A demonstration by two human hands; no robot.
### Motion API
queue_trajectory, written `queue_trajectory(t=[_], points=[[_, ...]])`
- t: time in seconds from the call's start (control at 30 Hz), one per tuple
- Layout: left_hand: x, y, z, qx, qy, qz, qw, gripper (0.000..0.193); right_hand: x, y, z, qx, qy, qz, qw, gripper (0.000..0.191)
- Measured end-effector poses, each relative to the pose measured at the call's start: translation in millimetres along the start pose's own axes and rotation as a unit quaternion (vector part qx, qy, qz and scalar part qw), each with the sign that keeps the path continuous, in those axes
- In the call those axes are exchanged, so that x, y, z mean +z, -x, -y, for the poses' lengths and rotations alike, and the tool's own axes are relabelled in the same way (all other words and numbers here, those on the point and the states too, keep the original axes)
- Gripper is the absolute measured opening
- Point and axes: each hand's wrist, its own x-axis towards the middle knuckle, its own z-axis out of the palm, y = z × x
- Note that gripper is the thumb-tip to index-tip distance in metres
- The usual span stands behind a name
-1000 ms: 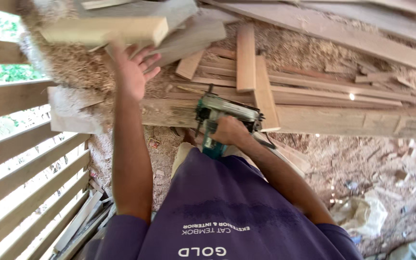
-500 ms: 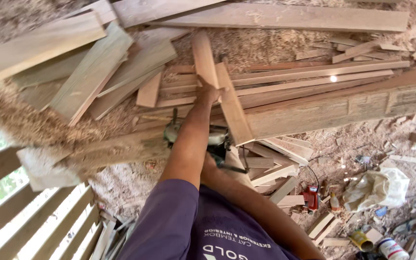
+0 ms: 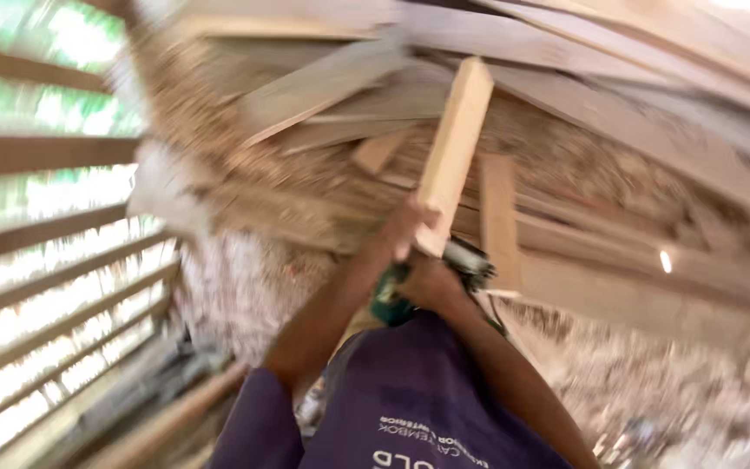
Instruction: The person selects wooden strips from a pile on the floor and cuts them to length using a handheld circular saw, repositioning each strip and cutting multiple pieces one after another among scattered offcuts and sawdust.
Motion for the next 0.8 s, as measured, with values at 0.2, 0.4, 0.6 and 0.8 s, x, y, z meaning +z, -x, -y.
queue_trajectory(t=[0.2,0.4,0.6,0.8], points=[[-58.7,125.5,9.2,0.183,-0.110,-0.329,0.920,0.084,-30.2,-10.2,29.1,-0.022,0.003,0.004,1.000,0.051],[-135.3,113.1,21.3,0.295,0.086,-0.518,0.799,0.094,-35.8,-14.6,59.8,0.076,0.055,0.025,0.995,0.057],[-181.9,118.1,-12.3,0.066,0.019,-0.609,0.790,0.092,-31.3,-12.2,66.9,0.067,0.050,0.015,0.996,0.055],[-181.6,119.5,-43.4,0.034,0.068,-0.607,0.791,0.093,-26.2,3.5,83.3,0.094,0.044,0.005,0.995,0.057]])
